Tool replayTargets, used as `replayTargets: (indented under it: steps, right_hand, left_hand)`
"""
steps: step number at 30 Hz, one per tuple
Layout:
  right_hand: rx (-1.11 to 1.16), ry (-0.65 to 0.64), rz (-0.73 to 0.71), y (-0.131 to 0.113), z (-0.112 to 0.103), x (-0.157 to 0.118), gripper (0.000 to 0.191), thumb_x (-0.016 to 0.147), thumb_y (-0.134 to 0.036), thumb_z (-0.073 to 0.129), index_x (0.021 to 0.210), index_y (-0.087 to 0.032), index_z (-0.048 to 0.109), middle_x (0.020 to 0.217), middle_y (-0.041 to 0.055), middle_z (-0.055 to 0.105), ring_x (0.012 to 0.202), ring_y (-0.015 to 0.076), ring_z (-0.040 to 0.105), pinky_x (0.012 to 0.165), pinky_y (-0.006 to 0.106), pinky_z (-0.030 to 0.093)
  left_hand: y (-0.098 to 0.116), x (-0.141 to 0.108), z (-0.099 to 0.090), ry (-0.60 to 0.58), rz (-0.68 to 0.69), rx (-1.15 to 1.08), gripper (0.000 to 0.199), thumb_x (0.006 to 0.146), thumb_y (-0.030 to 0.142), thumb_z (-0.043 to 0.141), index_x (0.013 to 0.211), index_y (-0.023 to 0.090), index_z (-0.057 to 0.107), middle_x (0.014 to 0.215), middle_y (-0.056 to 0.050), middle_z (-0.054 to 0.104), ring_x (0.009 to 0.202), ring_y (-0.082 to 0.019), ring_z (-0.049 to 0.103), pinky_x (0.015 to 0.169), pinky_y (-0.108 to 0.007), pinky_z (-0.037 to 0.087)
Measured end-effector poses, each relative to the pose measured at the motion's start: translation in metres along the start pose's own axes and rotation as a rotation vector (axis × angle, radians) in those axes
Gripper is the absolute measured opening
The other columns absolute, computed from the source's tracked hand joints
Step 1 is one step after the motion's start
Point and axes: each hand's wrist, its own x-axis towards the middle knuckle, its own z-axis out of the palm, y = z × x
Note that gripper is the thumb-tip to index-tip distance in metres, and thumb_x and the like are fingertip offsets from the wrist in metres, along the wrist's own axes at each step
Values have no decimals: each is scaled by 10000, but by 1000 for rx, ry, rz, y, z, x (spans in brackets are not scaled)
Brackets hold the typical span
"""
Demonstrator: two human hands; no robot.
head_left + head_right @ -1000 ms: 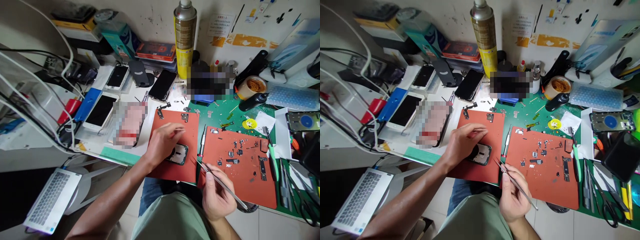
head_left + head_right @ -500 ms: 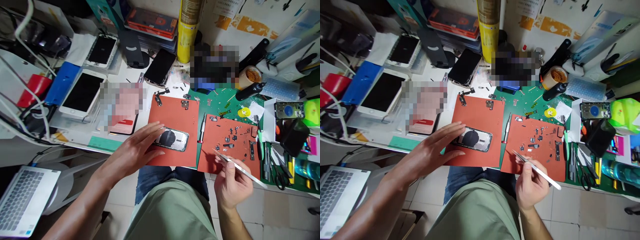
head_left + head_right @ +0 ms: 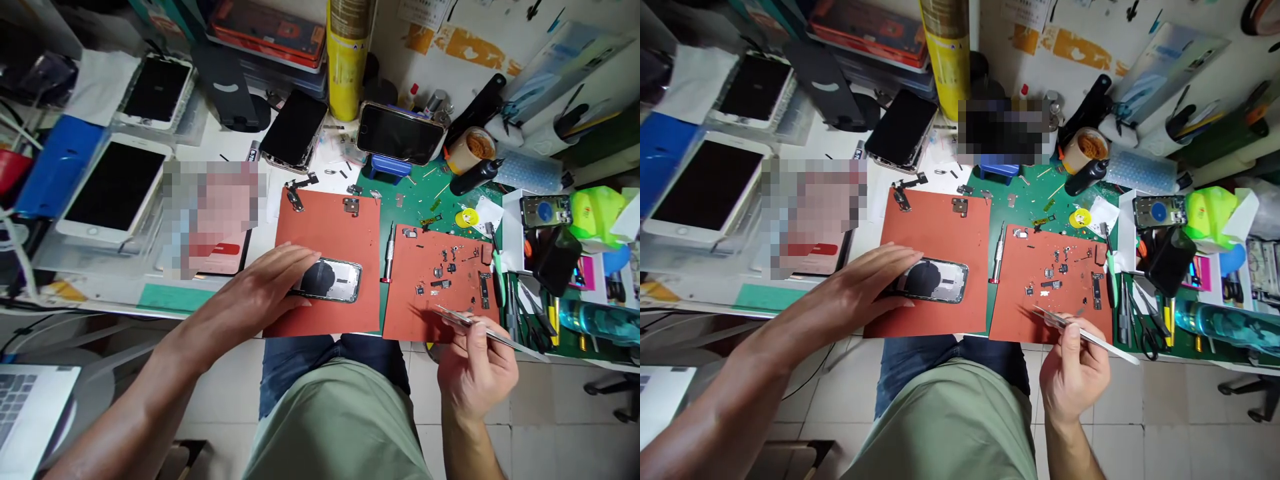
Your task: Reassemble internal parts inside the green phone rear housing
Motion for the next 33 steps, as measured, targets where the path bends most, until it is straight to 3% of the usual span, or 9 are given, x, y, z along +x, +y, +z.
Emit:
replayTargets:
  steps: [2,7,12,15,22,33]
  right_hand:
    - [21,-50,2,-2,0,-2,161,962,-332,823,942,-177,785,892,30,757,849,196,786,842,396,698]
    - [-39,-206,91,-6,5,-20,88,979,-258,796,1006,-175,794,901,38,768,683,184,781,626,335,695]
    - [-148,-478,59,-10,18,-49,113,975,-163,770,1074,-198,813,1158,108,823,1030,280,845,868,434,749]
    - [-219,-592,-6,-7,23,-64,219,978,-121,749,1166,-219,806,1208,104,840,1093,282,841,972,452,725]
    - [-243,-581,-76,7,26,-80,300,965,-48,743,1207,-222,776,1194,70,854,1072,256,851,1006,400,714]
    - [-295,-561,-106,8,32,-82,289,959,-44,749,1192,-213,782,1163,68,854,1046,258,856,998,406,718]
  left_hand:
    - [4,-1,-2,22,23,16,617,1108,315,590,1685,258,379,1555,-135,627,1491,-343,572,1283,-590,472]
    - [19,-3,-6,101,60,109,706,1074,260,666,1702,222,346,1499,-150,641,1453,-325,593,1274,-542,490]
    - [30,-7,-5,83,20,111,707,1064,203,683,1686,187,347,1504,-161,646,1433,-330,592,1234,-550,504]
    - [32,-10,-2,104,23,116,700,1052,199,704,1667,141,375,1484,-191,662,1393,-344,617,1183,-556,537]
    - [36,-21,7,211,82,197,749,1017,171,756,1663,52,396,1468,-214,692,1364,-359,648,1127,-564,583]
    - [41,-29,8,181,58,202,793,991,139,787,1673,40,395,1530,-244,663,1415,-373,621,1142,-576,574]
